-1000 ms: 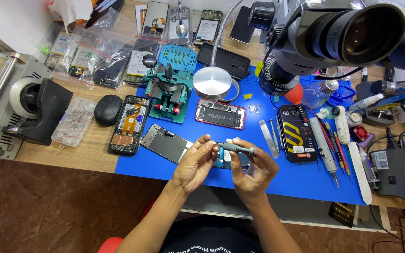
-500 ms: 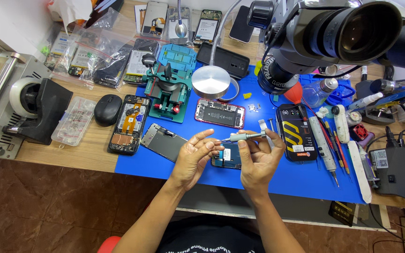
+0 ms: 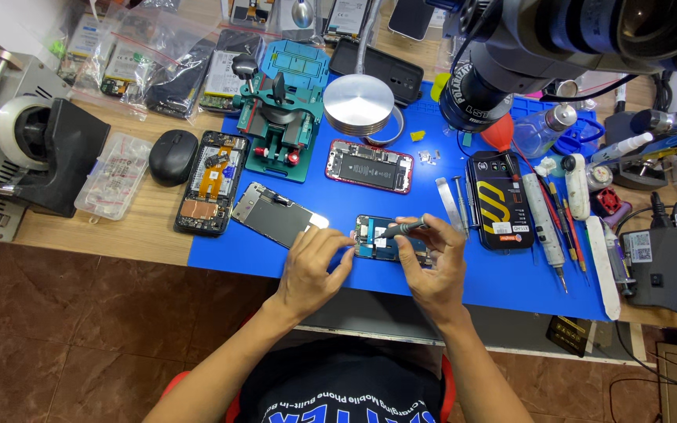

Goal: The person works on a disassembled smartphone on a blue mat, using a small screwdriver to remove screws and a metal spudger to pry and separate internal components. They handle the phone's battery, screen assembly, and circuit boards while organizing parts on the workbench.

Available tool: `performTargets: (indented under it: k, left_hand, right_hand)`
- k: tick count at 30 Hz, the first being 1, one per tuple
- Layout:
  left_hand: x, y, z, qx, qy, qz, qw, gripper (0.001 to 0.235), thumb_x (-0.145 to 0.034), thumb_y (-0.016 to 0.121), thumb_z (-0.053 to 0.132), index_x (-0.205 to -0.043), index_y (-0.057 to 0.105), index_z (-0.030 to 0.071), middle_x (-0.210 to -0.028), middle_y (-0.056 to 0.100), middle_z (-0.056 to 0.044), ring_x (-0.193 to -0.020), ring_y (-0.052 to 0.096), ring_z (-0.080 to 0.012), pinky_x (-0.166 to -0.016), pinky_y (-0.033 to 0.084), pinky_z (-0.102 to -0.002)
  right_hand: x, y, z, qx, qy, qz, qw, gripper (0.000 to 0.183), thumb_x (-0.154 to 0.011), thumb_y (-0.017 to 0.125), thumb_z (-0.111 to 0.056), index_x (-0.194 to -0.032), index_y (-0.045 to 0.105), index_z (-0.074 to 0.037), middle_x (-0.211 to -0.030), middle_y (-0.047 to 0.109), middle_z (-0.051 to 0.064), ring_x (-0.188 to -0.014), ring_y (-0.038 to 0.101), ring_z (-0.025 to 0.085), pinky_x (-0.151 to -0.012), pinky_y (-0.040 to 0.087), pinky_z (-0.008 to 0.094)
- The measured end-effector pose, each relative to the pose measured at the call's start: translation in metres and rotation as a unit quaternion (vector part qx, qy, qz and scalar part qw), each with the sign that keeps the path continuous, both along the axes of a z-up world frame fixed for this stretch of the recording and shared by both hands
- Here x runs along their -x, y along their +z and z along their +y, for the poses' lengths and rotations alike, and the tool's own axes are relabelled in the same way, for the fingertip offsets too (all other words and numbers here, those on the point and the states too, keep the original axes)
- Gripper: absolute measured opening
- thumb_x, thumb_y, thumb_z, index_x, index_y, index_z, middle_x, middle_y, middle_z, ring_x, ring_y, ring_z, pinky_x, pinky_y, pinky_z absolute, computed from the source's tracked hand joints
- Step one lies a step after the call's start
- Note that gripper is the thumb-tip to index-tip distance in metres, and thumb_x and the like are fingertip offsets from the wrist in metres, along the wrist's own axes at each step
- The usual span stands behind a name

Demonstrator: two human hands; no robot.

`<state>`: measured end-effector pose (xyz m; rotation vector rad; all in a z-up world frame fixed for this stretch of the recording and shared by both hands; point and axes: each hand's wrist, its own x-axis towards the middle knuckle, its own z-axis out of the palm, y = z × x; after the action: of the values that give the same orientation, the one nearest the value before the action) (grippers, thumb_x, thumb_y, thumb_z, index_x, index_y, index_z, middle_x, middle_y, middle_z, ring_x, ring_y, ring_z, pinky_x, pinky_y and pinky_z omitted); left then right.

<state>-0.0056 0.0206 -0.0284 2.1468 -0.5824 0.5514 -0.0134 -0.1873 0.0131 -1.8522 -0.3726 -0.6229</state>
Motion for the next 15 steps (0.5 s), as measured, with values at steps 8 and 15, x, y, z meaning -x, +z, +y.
performTargets:
  k: [8, 15]
  left_hand:
    - [0.0026, -0.0023, -0.002, -0.077, 0.009, -0.116, 0.99, 0.008, -0.097, 0.072, 0.023, -0.096, 0.072, 0.014, -0.086, 0.06, -0.002, -0.072, 0.058, -0.0222, -0.066, 0.048, -0.034]
    - [0.0015, -0.0056, -0.0026, -0.088, 0.012, -0.136, 0.987, 0.01, -0.097, 0.071, 0.021, -0.093, 0.071, 0.013, -0.085, 0.057, -0.003, -0.07, 0.056, -0.0222, -0.063, 0.046, -0.034]
  right_hand:
    - [0.0003, -0.0054, 0.0094, 0.051, 0.016, 0.002, 0.999, 0.051, -0.093, 0.072, 0.007, -0.135, 0.044, 0.002, -0.116, 0.074, 0.022, -0.103, 0.078, 0.035, -0.088, 0.067, 0.041]
    - [0.0006, -0.0088, 0.0091, 0.078, 0.017, 0.016, 0.997, 0.05, -0.095, 0.071, 0.004, -0.135, 0.043, 0.0, -0.118, 0.072, 0.018, -0.104, 0.077, 0.033, -0.09, 0.067, 0.041]
